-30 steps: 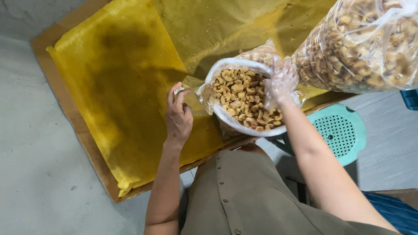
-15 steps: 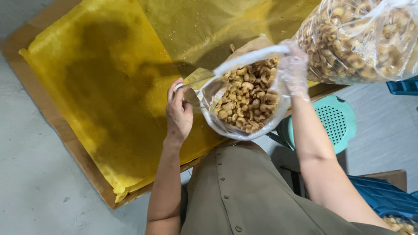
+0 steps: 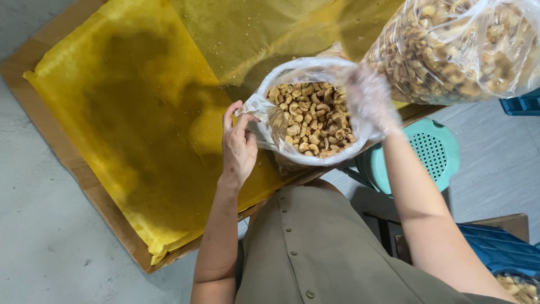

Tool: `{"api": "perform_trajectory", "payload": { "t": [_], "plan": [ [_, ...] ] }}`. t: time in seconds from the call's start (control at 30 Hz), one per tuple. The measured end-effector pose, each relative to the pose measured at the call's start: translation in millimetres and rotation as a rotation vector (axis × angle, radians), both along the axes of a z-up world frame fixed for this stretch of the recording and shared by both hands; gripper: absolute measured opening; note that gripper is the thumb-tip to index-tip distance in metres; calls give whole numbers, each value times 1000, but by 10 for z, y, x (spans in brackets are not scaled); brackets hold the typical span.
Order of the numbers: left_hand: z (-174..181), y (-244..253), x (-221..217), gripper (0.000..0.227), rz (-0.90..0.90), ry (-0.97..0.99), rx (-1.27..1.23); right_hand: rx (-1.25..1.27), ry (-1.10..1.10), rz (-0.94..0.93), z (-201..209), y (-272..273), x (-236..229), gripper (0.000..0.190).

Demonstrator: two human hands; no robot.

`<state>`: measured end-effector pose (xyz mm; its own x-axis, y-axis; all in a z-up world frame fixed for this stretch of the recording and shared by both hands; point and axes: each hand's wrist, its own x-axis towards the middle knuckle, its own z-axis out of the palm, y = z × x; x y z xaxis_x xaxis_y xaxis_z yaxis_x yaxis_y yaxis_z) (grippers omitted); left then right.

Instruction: The person scoops snack pieces from a large bag into small clear pouches, weighs each pouch on a digital scale, and places the filled pouches into a blue crate. The person repeats this process multiple times.

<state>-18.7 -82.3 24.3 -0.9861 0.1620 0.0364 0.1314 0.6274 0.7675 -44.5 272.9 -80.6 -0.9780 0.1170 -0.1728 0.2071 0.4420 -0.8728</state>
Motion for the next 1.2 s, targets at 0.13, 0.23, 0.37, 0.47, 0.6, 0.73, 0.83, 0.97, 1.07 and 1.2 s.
{"api": "perform_trajectory", "payload": {
  "t": [0.13,0.23,0.37,0.47,0.6,0.73,0.83,0.97,1.07,1.2],
  "plan": [
    [47,-4,38,40,13,-137,66,399,-340,244,-387,-478,187,78],
    [42,-14,74,41,-28,-63,60,609,-413,64,-605,-568,-31,106],
    [-16,13,54,41,-34,-88,21,624,-606,90,-693,-828,-303,117],
    [-31,6,38,41,-51,-104,-13,704,-554,225,-605,-985,-120,112],
    [39,20,-15,45,-98,-10,4,795,-487,409,-440,-1006,47,90],
    [156,35,-35,50,-106,11,2,772,-509,345,-356,-1054,-29,93],
    [219,38,-35,51,-9,-242,60,739,-440,376,-309,-1104,22,86],
    [181,66,-30,56,-95,-28,35,663,-479,326,-391,-1043,110,75],
    [107,118,-10,61,-74,-121,49,695,-387,330,-557,-1050,164,67],
    [-12,276,-38,71,-136,-69,42,97,-327,131,-597,-940,188,29]
  ]
}}
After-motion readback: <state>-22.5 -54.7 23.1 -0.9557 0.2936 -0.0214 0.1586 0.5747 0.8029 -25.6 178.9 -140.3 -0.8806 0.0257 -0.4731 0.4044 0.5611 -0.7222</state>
